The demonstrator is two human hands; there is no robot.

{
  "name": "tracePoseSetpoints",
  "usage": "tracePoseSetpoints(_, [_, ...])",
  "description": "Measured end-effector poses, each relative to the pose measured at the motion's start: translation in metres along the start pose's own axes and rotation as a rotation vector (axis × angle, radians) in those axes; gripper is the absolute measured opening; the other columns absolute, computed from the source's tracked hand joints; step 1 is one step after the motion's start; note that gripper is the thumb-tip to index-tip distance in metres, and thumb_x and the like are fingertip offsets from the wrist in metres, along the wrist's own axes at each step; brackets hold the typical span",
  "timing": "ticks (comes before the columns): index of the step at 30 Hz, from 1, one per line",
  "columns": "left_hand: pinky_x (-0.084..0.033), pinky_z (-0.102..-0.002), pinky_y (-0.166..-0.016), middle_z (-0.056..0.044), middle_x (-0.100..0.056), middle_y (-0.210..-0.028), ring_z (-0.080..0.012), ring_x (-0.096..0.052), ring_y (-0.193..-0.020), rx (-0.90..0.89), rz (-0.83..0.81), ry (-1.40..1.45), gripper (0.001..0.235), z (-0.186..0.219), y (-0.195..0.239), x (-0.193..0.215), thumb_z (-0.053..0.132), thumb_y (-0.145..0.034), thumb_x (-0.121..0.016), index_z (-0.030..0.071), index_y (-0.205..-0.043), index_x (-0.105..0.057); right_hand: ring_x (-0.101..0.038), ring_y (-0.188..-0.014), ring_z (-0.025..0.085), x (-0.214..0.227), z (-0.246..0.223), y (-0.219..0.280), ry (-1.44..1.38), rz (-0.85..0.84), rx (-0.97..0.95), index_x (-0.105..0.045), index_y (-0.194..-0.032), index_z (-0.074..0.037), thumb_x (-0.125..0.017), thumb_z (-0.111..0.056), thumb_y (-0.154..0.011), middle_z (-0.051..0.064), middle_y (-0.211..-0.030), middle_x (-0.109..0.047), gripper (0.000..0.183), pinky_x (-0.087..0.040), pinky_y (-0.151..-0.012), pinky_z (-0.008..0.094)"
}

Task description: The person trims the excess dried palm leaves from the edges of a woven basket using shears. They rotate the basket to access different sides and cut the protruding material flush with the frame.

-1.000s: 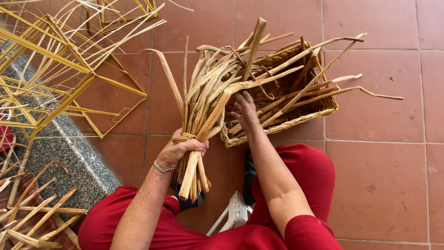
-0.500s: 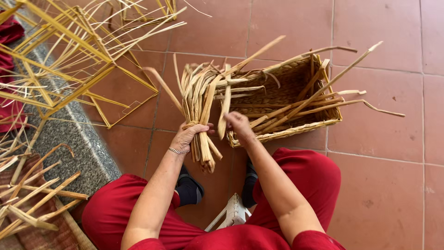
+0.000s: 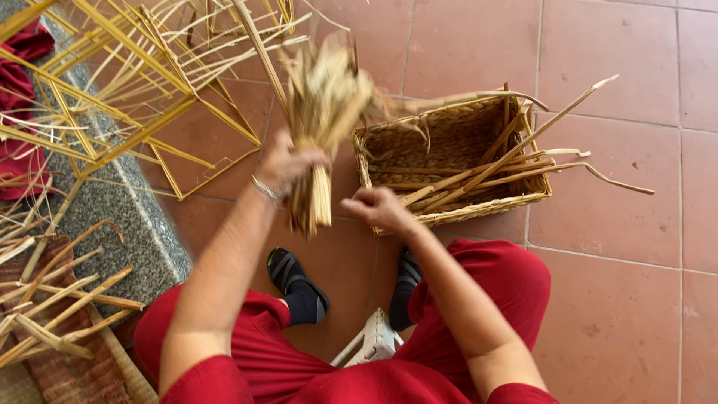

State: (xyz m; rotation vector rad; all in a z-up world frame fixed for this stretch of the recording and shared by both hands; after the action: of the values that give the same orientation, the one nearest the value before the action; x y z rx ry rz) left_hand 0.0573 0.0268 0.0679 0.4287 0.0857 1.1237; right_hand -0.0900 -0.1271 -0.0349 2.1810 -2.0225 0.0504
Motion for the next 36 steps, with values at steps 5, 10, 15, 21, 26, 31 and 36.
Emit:
tracePoseSetpoints(5, [-0.067, -0.034, -0.083, -0.001, -0.07, -0.087, -0.0133, -0.073, -0.083, -0.647, -0.145, 0.105, 0.048, 0.158, 0.033, 0.01, 0.013, -0.076, -0.083, -0.001, -0.114, -0.058, -0.064, -0.072, 0.007, 0.108, -0.055, 0.008, 0.114, 0.176, 0.045, -0.076, -0.099, -0.004, -0.073, -0.028, -0.096, 0.001, -0.08, -0.072, 0.024, -0.055, -0.066, 0.026])
tracePoseSetpoints(10, [-0.069, -0.037, -0.078, -0.003, -0.057, -0.078, -0.0171, -0.067, -0.07, -0.761, 0.222, -0.141, 0.027, 0.135, 0.028, 0.034, 0.005, -0.09, -0.078, 0.001, -0.112, -0.063, -0.059, -0.069, 0.008, 0.176, -0.038, 0.033, -0.042, 0.362, -0.069, -0.074, -0.099, -0.003, -0.07, -0.025, -0.103, 0.003, -0.079, -0.068, 0.024, -0.051, -0.064, 0.025])
tracePoseSetpoints(15, [-0.061, -0.038, -0.077, -0.009, -0.068, -0.091, -0.0228, -0.068, -0.081, -0.523, 0.447, -0.493, 0.058, -0.07, -0.042, 0.065, 0.013, -0.081, -0.082, 0.005, -0.131, -0.055, -0.06, -0.07, 0.009, 0.192, -0.011, 0.046, -0.018, 0.432, -0.193, -0.074, -0.103, -0.002, -0.07, -0.024, -0.102, 0.003, -0.079, -0.069, 0.022, -0.05, -0.065, 0.025])
tracePoseSetpoints(21, [-0.058, -0.037, -0.096, -0.016, -0.071, -0.117, -0.0284, -0.07, -0.108, 0.453, 0.195, -0.405, 0.083, -0.338, -0.066, 0.051, 0.009, -0.052, -0.093, -0.006, -0.127, -0.06, -0.066, -0.076, 0.009, 0.2, -0.019, 0.048, 0.137, 0.425, -0.227, -0.073, -0.107, -0.003, -0.07, -0.023, -0.1, 0.002, -0.083, -0.072, 0.021, -0.054, -0.068, 0.025])
tracePoseSetpoints(26, [-0.06, -0.042, -0.094, -0.021, -0.066, -0.126, -0.0322, -0.068, -0.113, 0.373, 0.313, -0.052, 0.103, -0.355, -0.066, 0.035, 0.012, -0.051, -0.09, -0.005, -0.14, -0.041, -0.064, -0.077, 0.008, 0.211, -0.009, 0.044, 0.197, 0.442, -0.179, -0.074, -0.108, -0.002, -0.073, -0.02, -0.102, 0.002, -0.085, -0.07, 0.019, -0.054, -0.068, 0.025])
tracePoseSetpoints(31, [-0.029, -0.055, -0.115, -0.028, -0.037, -0.15, -0.0397, -0.039, -0.137, 0.383, 0.33, -0.665, 0.143, -0.272, -0.059, 0.048, 0.04, -0.06, -0.1, 0.006, -0.156, 0.001, -0.064, -0.073, 0.007, 0.242, 0.005, 0.054, 0.028, 0.617, -0.108, -0.072, -0.105, 0.0, -0.072, -0.015, -0.106, 0.002, -0.083, -0.07, 0.015, -0.053, -0.067, 0.022])
tracePoseSetpoints(36, [-0.033, -0.052, -0.12, -0.02, -0.045, -0.149, -0.0346, -0.042, -0.142, -0.237, 0.405, -1.056, 0.086, -0.17, -0.068, -0.008, 0.011, -0.076, -0.085, 0.009, -0.148, -0.036, -0.066, -0.071, 0.008, 0.261, 0.008, 0.068, -0.147, 0.739, -0.057, -0.071, -0.106, -0.002, -0.069, -0.017, -0.108, 0.003, -0.084, -0.071, 0.015, -0.054, -0.066, 0.022])
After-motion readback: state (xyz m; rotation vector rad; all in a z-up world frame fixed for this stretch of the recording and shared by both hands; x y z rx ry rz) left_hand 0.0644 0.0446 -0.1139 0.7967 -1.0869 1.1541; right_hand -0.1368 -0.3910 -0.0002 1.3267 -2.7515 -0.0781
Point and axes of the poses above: each hand's wrist, its own y-axis away from the middle knuckle, its own x-axis out of the back of the hand, z = x × y, the point moved 6 cm from there along -y, towards the middle knuckle
